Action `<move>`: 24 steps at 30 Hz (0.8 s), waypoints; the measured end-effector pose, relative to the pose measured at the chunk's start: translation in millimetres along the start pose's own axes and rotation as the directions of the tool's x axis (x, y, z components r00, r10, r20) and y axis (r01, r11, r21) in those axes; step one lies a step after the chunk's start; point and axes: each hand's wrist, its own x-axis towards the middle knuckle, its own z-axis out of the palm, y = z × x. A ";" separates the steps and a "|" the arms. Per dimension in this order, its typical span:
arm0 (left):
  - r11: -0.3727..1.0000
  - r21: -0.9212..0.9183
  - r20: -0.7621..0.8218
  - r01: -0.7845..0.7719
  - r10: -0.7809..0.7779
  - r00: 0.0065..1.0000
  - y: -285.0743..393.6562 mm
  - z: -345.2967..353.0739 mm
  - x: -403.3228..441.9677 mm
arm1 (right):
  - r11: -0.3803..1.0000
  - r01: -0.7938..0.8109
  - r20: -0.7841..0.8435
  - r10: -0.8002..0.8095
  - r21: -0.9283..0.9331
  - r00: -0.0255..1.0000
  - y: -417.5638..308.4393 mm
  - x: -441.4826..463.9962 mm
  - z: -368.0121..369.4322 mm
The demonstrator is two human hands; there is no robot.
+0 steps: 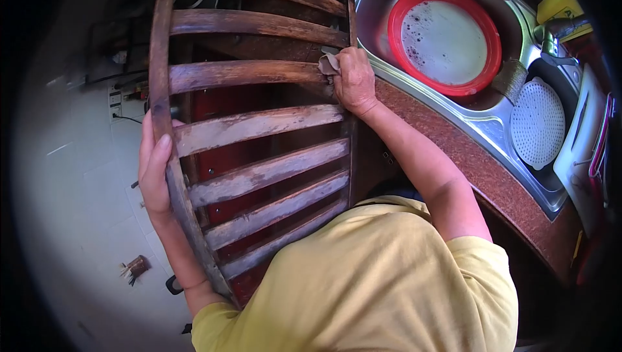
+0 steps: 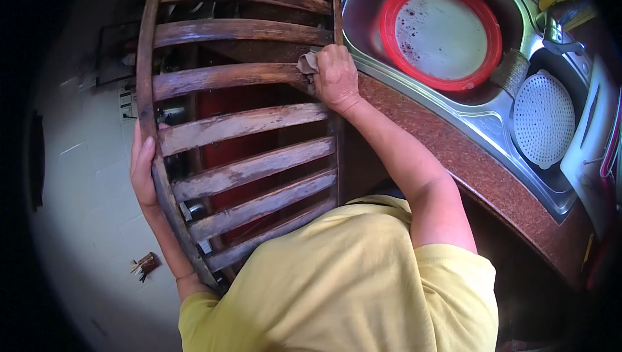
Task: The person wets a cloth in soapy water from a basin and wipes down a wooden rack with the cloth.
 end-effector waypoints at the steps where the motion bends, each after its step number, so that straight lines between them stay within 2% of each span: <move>1: 1.000 -0.019 0.011 0.003 -0.003 1.000 -2.7 -0.4 0.3 | 0.997 -0.070 -0.007 0.070 -0.019 0.998 -9.8 4.6 -2.3; 2: 0.999 -0.036 0.026 0.003 -0.002 1.000 -3.0 -1.0 1.7 | 0.982 -0.169 -0.074 0.175 0.079 0.982 -27.8 9.6 3.9; 3: 0.999 -0.037 0.051 -0.010 0.012 0.999 -0.1 -0.1 0.8 | 0.986 -0.120 -0.128 0.135 0.116 0.983 -53.0 25.1 3.5; 6: 0.998 -0.063 0.070 -0.022 0.027 0.997 4.8 4.8 0.7 | 0.940 0.160 -0.263 -0.079 0.301 0.962 -136.1 91.0 18.7; 7: 0.997 -0.068 0.073 -0.025 0.030 0.997 3.1 9.3 -0.1 | 0.946 0.159 -0.249 -0.088 0.281 0.965 -167.4 112.5 16.6; 8: 0.991 -0.115 -0.009 -0.075 0.074 0.997 0.0 14.7 0.2 | 0.952 0.161 -0.237 -0.098 0.261 0.966 -193.8 127.0 12.0; 9: 0.980 -0.157 -0.092 -0.124 0.111 0.990 -1.8 18.5 1.5 | 0.935 0.169 -0.298 -0.073 0.311 0.952 -206.1 134.3 10.3; 10: 0.978 -0.165 -0.088 -0.129 0.115 0.989 -1.9 21.0 2.0 | 0.917 0.182 -0.355 -0.049 0.354 0.934 -209.2 138.0 10.3; 11: 0.970 -0.201 -0.108 -0.135 0.115 0.987 -2.1 23.9 1.5 | 0.916 0.246 -0.386 -0.112 0.316 0.916 -200.0 133.4 16.0; 12: 0.963 -0.236 -0.133 -0.131 0.101 0.986 -2.7 26.0 -1.2 | 0.919 0.242 -0.370 -0.117 0.311 0.922 -182.7 126.6 19.4; 13: 0.992 -0.036 0.079 -0.119 0.121 0.989 -1.0 1.5 -1.8 | 0.923 0.282 -0.354 -0.181 0.261 0.918 -161.4 116.8 19.0; 14: 0.995 -0.025 0.062 -0.093 0.094 0.994 -2.0 -0.8 -5.5 | 0.919 0.322 -0.340 -0.235 0.227 0.911 -143.7 104.5 19.5; 16: 0.999 -0.014 0.049 -0.037 0.038 0.998 -3.1 -3.8 -0.9 | 0.940 0.300 -0.244 -0.257 0.160 0.935 -98.5 70.9 24.9; 18: 0.997 -0.073 0.043 -0.038 0.041 0.998 -8.7 -3.1 3.5 | 0.967 0.239 -0.131 -0.226 0.086 0.965 -65.9 46.1 18.1; 20: 0.996 -0.095 0.042 -0.005 0.009 0.999 -11.4 -7.6 3.6 | 0.960 0.266 -0.113 -0.257 0.083 0.960 -30.6 28.3 13.4; 22: 0.986 -0.165 0.092 -0.010 0.026 0.995 -8.6 -4.8 4.3 | 0.986 0.156 0.019 -0.155 -0.057 0.988 5.8 2.0 3.5; 24: 0.970 -0.243 0.090 0.007 0.016 0.996 -10.5 -4.2 4.3 | 0.990 0.084 0.120 -0.071 -0.109 0.990 12.1 1.3 -16.4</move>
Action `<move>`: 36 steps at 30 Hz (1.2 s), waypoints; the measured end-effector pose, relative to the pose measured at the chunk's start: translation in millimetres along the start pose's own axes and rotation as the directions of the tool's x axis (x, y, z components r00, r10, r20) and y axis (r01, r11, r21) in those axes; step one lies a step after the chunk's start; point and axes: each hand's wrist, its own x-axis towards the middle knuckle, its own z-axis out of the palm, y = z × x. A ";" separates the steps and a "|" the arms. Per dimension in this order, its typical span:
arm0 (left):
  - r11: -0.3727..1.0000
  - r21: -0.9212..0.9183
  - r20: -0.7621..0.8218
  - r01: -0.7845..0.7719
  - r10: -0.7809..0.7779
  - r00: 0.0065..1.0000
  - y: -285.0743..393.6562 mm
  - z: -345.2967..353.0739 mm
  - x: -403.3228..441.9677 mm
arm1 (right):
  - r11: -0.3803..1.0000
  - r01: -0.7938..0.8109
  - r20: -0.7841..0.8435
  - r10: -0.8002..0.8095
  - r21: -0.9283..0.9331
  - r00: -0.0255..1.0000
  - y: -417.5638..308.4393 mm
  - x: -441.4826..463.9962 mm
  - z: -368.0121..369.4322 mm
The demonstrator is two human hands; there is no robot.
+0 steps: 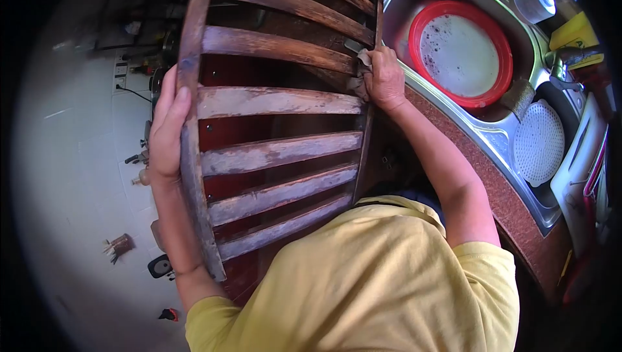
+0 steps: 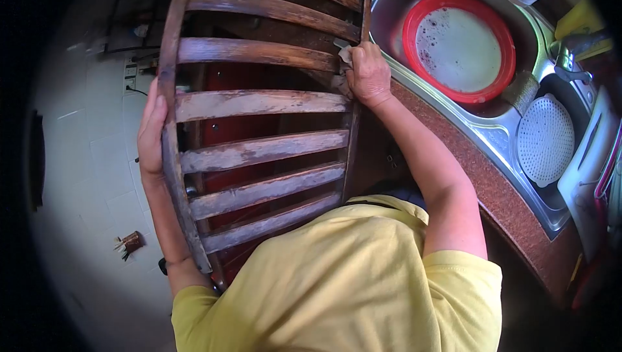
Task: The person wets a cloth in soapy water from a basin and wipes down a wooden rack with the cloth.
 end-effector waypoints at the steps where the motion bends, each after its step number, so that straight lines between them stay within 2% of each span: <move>1: 1.000 0.000 -0.004 -0.021 0.021 1.000 2.9 5.7 0.5 | 1.000 -0.005 0.034 0.005 -0.005 0.999 -6.3 5.9 -5.5; 2: 1.000 0.012 -0.019 0.007 -0.007 1.000 1.7 2.6 -1.3 | 1.000 0.005 0.033 -0.005 -0.001 0.999 -17.2 9.4 -9.4; 4: 1.000 0.028 0.008 -0.015 0.014 1.000 -1.2 0.8 -1.3 | 0.960 -0.045 -0.029 0.055 0.276 0.998 -72.8 44.3 -24.9; 5: 1.000 0.024 0.007 -0.016 0.016 1.000 -4.6 -4.1 -0.2 | 0.922 0.049 -0.118 -0.003 0.384 0.993 -114.1 66.4 -36.0; 6: 0.998 -0.048 0.000 -0.031 0.031 1.000 -9.8 -10.9 1.9 | 0.864 0.172 -0.229 -0.069 0.473 0.971 -149.9 85.3 -37.1; 7: 0.991 -0.122 -0.004 -0.045 0.045 0.999 -14.2 -12.3 4.0 | 0.838 0.218 -0.305 -0.066 0.500 0.950 -188.8 100.6 -45.8; 8: 0.953 -0.303 0.015 -0.025 0.031 0.999 -8.6 -2.8 0.4 | 0.811 0.279 -0.386 -0.072 0.515 0.920 -219.6 113.9 -40.4; 9: 0.890 -0.455 0.087 -0.014 0.060 0.994 -16.9 -15.3 1.2 | 0.889 0.221 -0.353 -0.073 0.400 0.933 -244.8 112.3 -26.9; 10: 0.803 -0.596 0.153 0.016 0.093 0.984 -27.5 -26.6 2.6 | 0.900 0.233 -0.414 -0.066 0.368 0.908 -251.8 105.3 -17.8; 11: 0.845 -0.535 0.090 0.001 0.056 0.994 -16.7 -10.8 1.2 | 0.905 0.230 -0.388 -0.079 0.358 0.918 -242.8 94.0 -12.6; 12: 0.913 -0.406 0.126 -0.033 0.092 0.988 -15.1 -12.9 5.4 | 0.907 0.230 -0.364 -0.094 0.352 0.927 -234.0 82.4 -4.2; 14: 0.996 -0.075 0.144 -0.043 0.053 0.988 -0.7 7.1 1.3 | 0.903 0.246 -0.324 -0.129 0.352 0.937 -192.6 51.5 -3.7; 16: 0.994 -0.100 0.098 -0.053 0.063 0.993 -0.5 11.5 2.9 | 0.935 0.120 -0.248 -0.036 0.332 0.968 -141.8 9.6 -1.4; 18: 0.999 0.004 0.090 -0.042 0.041 0.995 1.2 9.8 3.3 | 0.994 0.012 -0.129 0.003 0.112 0.992 -71.0 -45.2 9.7; 20: 0.999 0.029 0.110 -0.040 0.037 0.993 4.5 11.7 3.0 | 0.998 -0.021 -0.036 0.023 0.056 0.999 -35.7 -65.0 -4.9; 21: 0.998 0.055 0.130 -0.043 0.035 0.991 5.7 12.5 2.7 | 0.998 -0.016 -0.038 0.018 0.057 0.999 -40.1 -60.7 -5.2; 23: 0.999 0.039 0.133 -0.023 0.018 0.991 6.1 12.8 -2.4 | 0.985 -0.149 -0.053 0.154 0.090 0.987 -59.0 -54.8 -4.8; 24: 0.999 0.023 0.139 -0.026 0.023 0.990 6.8 13.3 0.0 | 0.975 -0.150 -0.096 0.167 0.165 0.981 -75.4 -44.3 -3.8; 25: 0.999 0.034 0.123 -0.031 0.026 0.992 7.1 14.4 0.1 | 0.965 -0.108 -0.167 0.150 0.238 0.974 -105.0 -25.8 -4.9; 26: 0.999 0.038 0.133 -0.023 0.018 0.991 8.7 17.2 -2.6 | 0.961 0.020 -0.268 0.058 0.277 0.962 -127.5 -1.5 -1.3; 28: 0.994 -0.100 0.124 -0.036 0.049 0.991 9.4 25.1 -3.2 | 0.896 0.177 -0.370 -0.015 0.407 0.929 -183.7 51.5 -12.4; 29: 0.993 -0.082 0.022 -0.083 0.085 0.996 4.5 19.3 -2.4 | 0.890 0.155 -0.349 0.005 0.429 0.937 -216.1 72.8 -25.1; 30: 0.981 -0.177 0.079 -0.085 0.100 0.992 3.2 17.6 -2.1 | 0.882 0.135 -0.327 0.023 0.452 0.945 -237.2 84.7 -33.1; 31: 0.979 -0.181 -0.015 -0.091 0.090 0.996 5.8 25.5 -2.5 | 0.882 0.134 -0.332 0.028 0.453 0.943 -238.8 88.0 -29.5; 32: 0.979 -0.182 -0.110 -0.094 0.075 0.991 8.6 33.0 -3.3 | 0.854 0.197 -0.414 0.024 0.481 0.910 -238.3 90.6 -25.5; 33: 0.980 -0.179 -0.107 -0.088 0.070 0.992 8.9 31.6 -3.9 | 0.826 0.260 -0.490 0.022 0.500 0.872 -235.6 91.1 -22.6; 35: 0.978 -0.206 0.138 -0.043 0.073 0.988 7.3 24.5 -5.1 | 0.846 0.302 -0.463 -0.075 0.439 0.883 -207.9 67.0 -16.3; 36: 0.979 -0.200 0.130 -0.035 0.061 0.990 8.1 25.7 -6.3 | 0.832 0.325 -0.434 -0.115 0.450 0.894 -188.5 53.7 -15.4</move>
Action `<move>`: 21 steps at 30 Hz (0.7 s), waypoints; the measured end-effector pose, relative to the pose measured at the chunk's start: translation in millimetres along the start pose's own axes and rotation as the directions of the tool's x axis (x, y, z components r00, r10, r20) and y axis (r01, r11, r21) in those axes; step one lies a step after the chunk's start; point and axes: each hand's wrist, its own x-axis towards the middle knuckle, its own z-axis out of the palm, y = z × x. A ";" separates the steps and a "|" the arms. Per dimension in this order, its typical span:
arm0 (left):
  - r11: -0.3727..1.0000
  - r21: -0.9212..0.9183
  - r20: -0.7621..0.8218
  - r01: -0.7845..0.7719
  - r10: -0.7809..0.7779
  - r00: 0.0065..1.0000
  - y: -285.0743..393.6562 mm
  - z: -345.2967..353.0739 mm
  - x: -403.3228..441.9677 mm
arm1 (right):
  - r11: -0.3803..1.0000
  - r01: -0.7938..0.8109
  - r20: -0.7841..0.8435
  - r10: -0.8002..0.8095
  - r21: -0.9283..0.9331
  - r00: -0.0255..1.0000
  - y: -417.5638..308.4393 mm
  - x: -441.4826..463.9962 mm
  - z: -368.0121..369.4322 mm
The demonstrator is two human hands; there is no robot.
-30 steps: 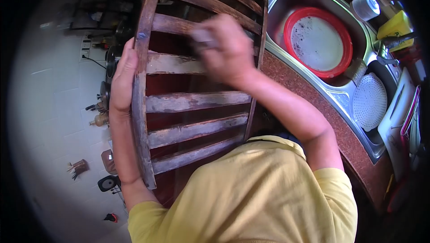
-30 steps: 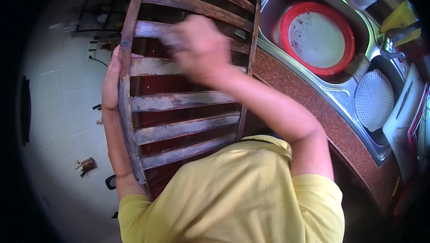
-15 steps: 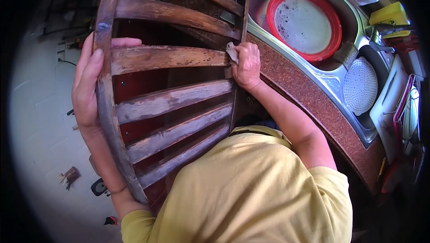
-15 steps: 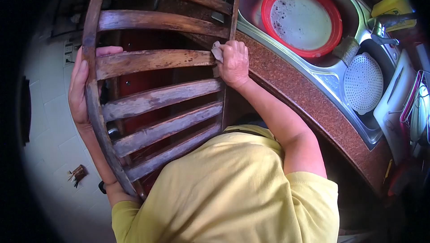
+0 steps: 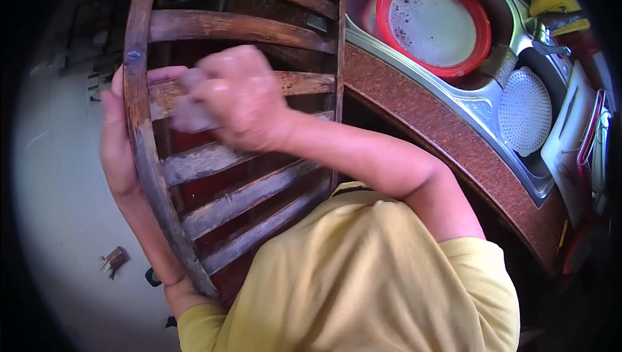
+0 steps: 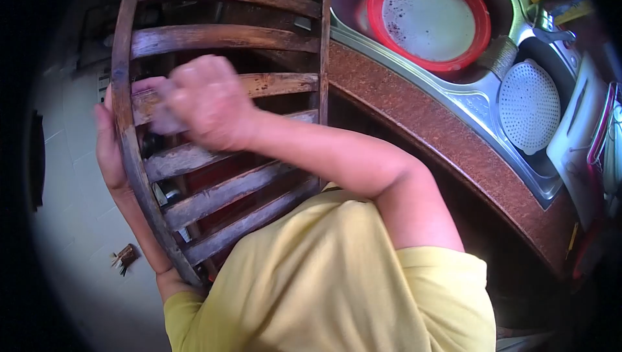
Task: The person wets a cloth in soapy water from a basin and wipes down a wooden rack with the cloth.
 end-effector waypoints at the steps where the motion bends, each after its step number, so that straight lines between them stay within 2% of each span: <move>1: 0.995 0.103 -0.015 0.018 -0.017 1.000 1.4 3.2 1.3 | 0.999 -0.024 0.074 0.028 -0.046 0.997 16.0 -20.1 -14.7; 2: 0.978 0.205 -0.033 0.037 -0.030 0.999 3.9 3.7 2.3 | 0.995 -0.042 0.146 0.055 -0.092 0.988 30.8 -42.3 -32.4; 5: 0.961 0.277 -0.030 -0.026 0.036 0.999 -2.5 -11.4 6.8 | 0.959 -0.054 0.265 0.130 -0.278 0.955 74.4 -100.7 -88.5; 6: 0.951 0.308 -0.037 -0.034 0.048 0.998 -1.8 -11.3 7.2 | 0.945 -0.103 0.317 0.205 -0.310 0.926 89.6 -120.0 -105.5; 8: 0.980 0.196 -0.065 -0.010 0.023 0.998 -0.6 0.0 5.7 | 0.946 -0.157 0.328 0.249 -0.283 0.912 88.3 -114.7 -112.7; 10: 0.980 0.198 -0.057 -0.015 0.027 0.998 1.6 0.8 4.5 | 0.921 -0.224 0.258 0.312 -0.319 0.915 74.0 -102.9 -98.7; 11: 0.992 0.123 -0.059 0.006 0.001 0.998 1.6 2.4 3.2 | 0.939 -0.195 0.224 0.262 -0.284 0.939 66.1 -95.8 -86.7; 15: 0.994 0.112 0.027 -0.015 0.012 1.000 1.7 1.8 4.0 | 0.996 -0.059 0.118 0.067 -0.068 0.991 2.9 -2.5 -15.1; 17: 0.997 0.055 -0.182 -0.047 0.056 0.982 -0.3 6.1 3.6 | 0.998 -0.061 0.084 0.059 0.023 0.995 -28.7 39.1 11.7; 20: 0.992 0.122 -0.180 -0.038 0.060 0.982 1.4 6.1 3.4 | 0.993 -0.088 0.058 0.084 0.075 0.995 -30.5 41.9 19.6; 21: 1.000 0.011 -0.101 -0.024 0.025 0.995 -1.3 -4.8 3.1 | 0.996 0.072 0.063 -0.076 0.057 0.995 -20.3 29.3 14.4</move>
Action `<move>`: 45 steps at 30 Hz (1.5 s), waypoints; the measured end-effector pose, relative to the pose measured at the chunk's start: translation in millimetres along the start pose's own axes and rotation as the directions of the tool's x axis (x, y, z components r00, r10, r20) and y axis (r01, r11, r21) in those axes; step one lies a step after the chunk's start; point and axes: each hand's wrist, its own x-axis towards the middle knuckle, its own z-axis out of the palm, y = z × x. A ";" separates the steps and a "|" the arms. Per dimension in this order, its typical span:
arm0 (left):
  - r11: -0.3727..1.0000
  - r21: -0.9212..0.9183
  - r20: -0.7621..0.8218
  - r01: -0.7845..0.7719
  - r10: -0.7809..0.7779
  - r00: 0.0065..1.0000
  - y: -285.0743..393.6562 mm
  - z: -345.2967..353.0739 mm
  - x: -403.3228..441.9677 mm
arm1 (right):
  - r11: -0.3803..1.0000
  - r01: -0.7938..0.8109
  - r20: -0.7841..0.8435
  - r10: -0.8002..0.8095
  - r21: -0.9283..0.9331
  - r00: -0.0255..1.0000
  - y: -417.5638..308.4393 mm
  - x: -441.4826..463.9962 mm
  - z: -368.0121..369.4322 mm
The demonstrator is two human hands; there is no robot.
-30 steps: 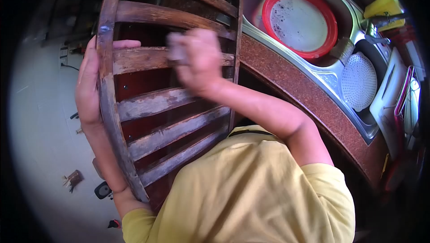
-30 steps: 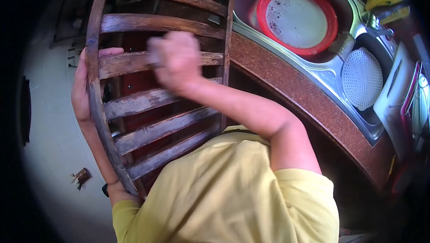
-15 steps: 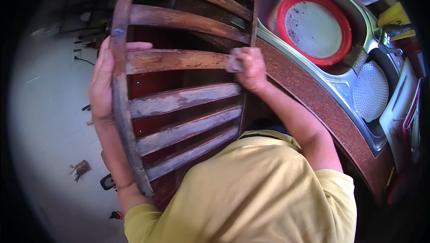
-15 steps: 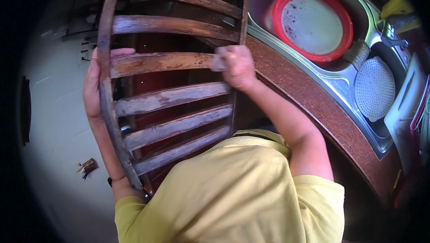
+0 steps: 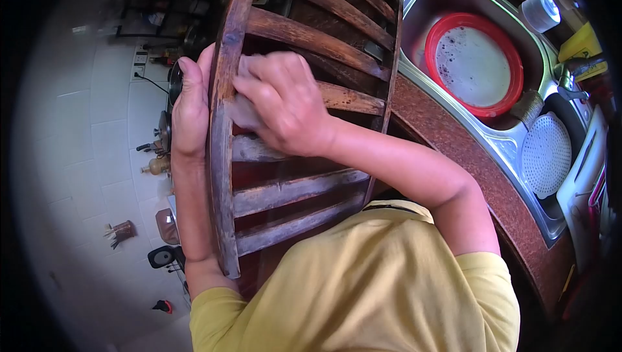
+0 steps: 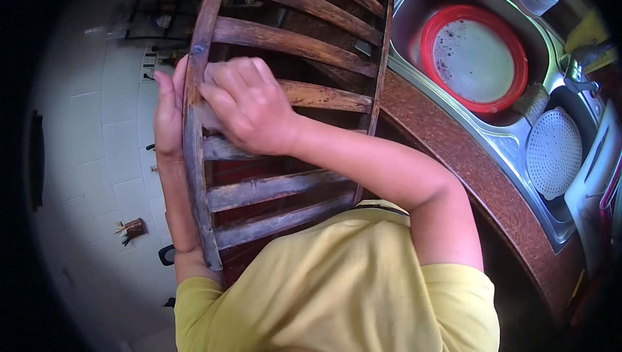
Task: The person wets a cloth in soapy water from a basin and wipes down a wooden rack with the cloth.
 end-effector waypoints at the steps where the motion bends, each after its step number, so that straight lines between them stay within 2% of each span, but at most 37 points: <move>1: 1.000 -0.003 -0.005 0.003 -0.003 1.000 -0.7 -1.0 1.6 | 0.987 0.158 0.019 -0.157 -0.023 0.987 8.5 -14.2 -7.2; 3: 0.994 0.110 0.121 -0.020 0.007 0.993 0.6 -0.9 2.1 | 0.980 0.194 0.138 -0.186 -0.042 0.973 20.7 -43.5 -28.5; 5: 0.998 0.061 0.083 0.011 -0.016 0.996 -1.3 -4.7 2.1 | 0.980 0.195 0.281 -0.177 -0.037 0.943 38.9 -72.1 -52.8; 7: 0.994 0.110 0.079 -0.004 -0.005 0.997 -4.3 -10.8 3.3 | 0.971 0.228 0.366 -0.189 -0.068 0.911 42.3 -73.6 -64.3; 10: 0.996 0.090 0.100 -0.026 0.017 0.995 -5.4 -13.8 5.2 | 0.967 0.254 0.326 -0.240 -0.001 0.914 33.0 -52.0 -43.0; 11: 0.994 0.099 0.120 -0.051 0.039 0.992 -6.8 -14.3 6.2 | 0.934 0.356 0.230 -0.343 -0.018 0.911 27.5 -33.8 -23.7; 12: 0.994 0.095 0.117 -0.046 0.034 0.993 -6.8 -13.3 5.2 | 0.934 0.347 0.314 -0.354 0.079 0.881 15.1 -10.9 -19.9; 13: 0.999 0.035 0.065 -0.019 0.016 0.998 -5.2 -11.5 3.5 | 0.919 0.364 0.319 -0.394 0.153 0.862 7.6 10.5 -9.8; 15: 1.000 -0.021 0.014 0.007 -0.007 1.000 -5.2 -10.6 1.6 | 0.891 0.415 0.347 -0.454 0.184 0.821 14.3 12.6 -4.4; 16: 1.000 0.004 0.033 0.008 -0.008 0.999 -5.6 -14.1 2.0 | 0.894 0.410 0.349 -0.448 0.181 0.823 17.6 11.0 -4.1; 18: 0.998 0.066 0.117 -0.003 -0.005 0.993 -5.6 -22.7 3.6 | 0.931 0.335 0.241 -0.361 0.144 0.901 20.3 1.3 -5.2; 19: 0.998 0.068 0.104 0.008 -0.015 0.994 -5.1 -22.7 2.4 | 0.894 0.443 0.339 -0.439 0.067 0.832 28.9 -9.9 -13.3; 21: 0.987 0.163 0.035 -0.005 0.000 0.999 -5.9 -18.6 3.4 | 0.820 0.566 0.509 -0.525 0.087 0.682 53.6 -35.8 -38.7; 23: 0.990 0.142 0.058 -0.017 0.009 0.998 -9.2 -25.1 6.6 | 0.799 0.586 0.676 -0.506 0.135 0.535 70.1 -50.8 -70.9; 24: 0.994 0.109 0.073 -0.012 0.004 0.997 -9.4 -25.1 7.2 | 0.799 0.585 0.683 -0.505 0.139 0.528 72.2 -50.7 -75.6; 26: 0.997 0.072 0.080 -0.017 0.011 0.997 -10.7 -26.3 6.5 | 0.762 0.608 0.725 -0.546 0.222 0.420 76.4 -47.5 -76.2; 27: 0.996 0.088 0.073 -0.025 0.018 0.997 -11.9 -24.3 5.1 | 0.757 0.613 0.725 -0.552 0.227 0.412 74.7 -43.1 -71.3; 28: 0.994 0.103 0.069 -0.037 0.030 0.997 -11.7 -23.5 6.1 | 0.668 0.716 0.692 -0.615 0.201 0.379 71.4 -32.9 -59.4; 30: 0.994 0.100 0.080 -0.043 0.035 0.996 -9.4 -22.6 6.3 | 0.569 0.806 0.666 -0.667 0.163 0.335 59.7 -6.2 -38.0; 33: 1.000 0.018 0.037 -0.014 0.013 0.999 -7.5 -13.8 2.2 | 0.514 0.811 0.495 -0.801 0.280 0.337 38.5 49.1 -11.5; 35: 1.000 0.029 0.019 -0.010 0.009 1.000 -9.3 -15.3 1.5 | 0.488 0.848 0.473 -0.809 0.207 0.350 40.5 41.4 -7.8; 37: 1.000 0.014 0.039 -0.006 0.006 0.999 -6.5 -11.8 2.6 | 0.728 0.600 0.285 -0.684 0.332 0.672 43.7 29.2 -3.1; 38: 0.997 0.080 0.026 0.003 -0.005 1.000 -4.8 -11.0 1.3 | 0.743 0.622 0.223 -0.669 0.248 0.709 48.0 25.7 -7.3; 39: 0.989 0.147 0.010 0.006 -0.008 1.000 -4.3 -10.2 -0.5 | 0.746 0.617 0.223 -0.664 0.251 0.713 52.6 14.6 -15.6; 41: 0.979 0.206 0.017 -0.004 0.000 1.000 -4.4 -15.7 0.2 | 0.861 0.458 0.341 -0.508 0.221 0.791 69.9 -25.4 -39.4; 43: 0.948 0.319 0.018 -0.004 -0.002 1.000 -7.8 -22.7 4.4 | 0.986 0.115 0.538 -0.162 0.120 0.827 93.1 -58.9 -70.4; 45: 0.963 0.269 0.013 -0.001 -0.002 1.000 -5.4 -16.7 4.8 | 0.987 0.114 0.423 -0.056 -0.113 0.904 106.4 -90.3 -93.0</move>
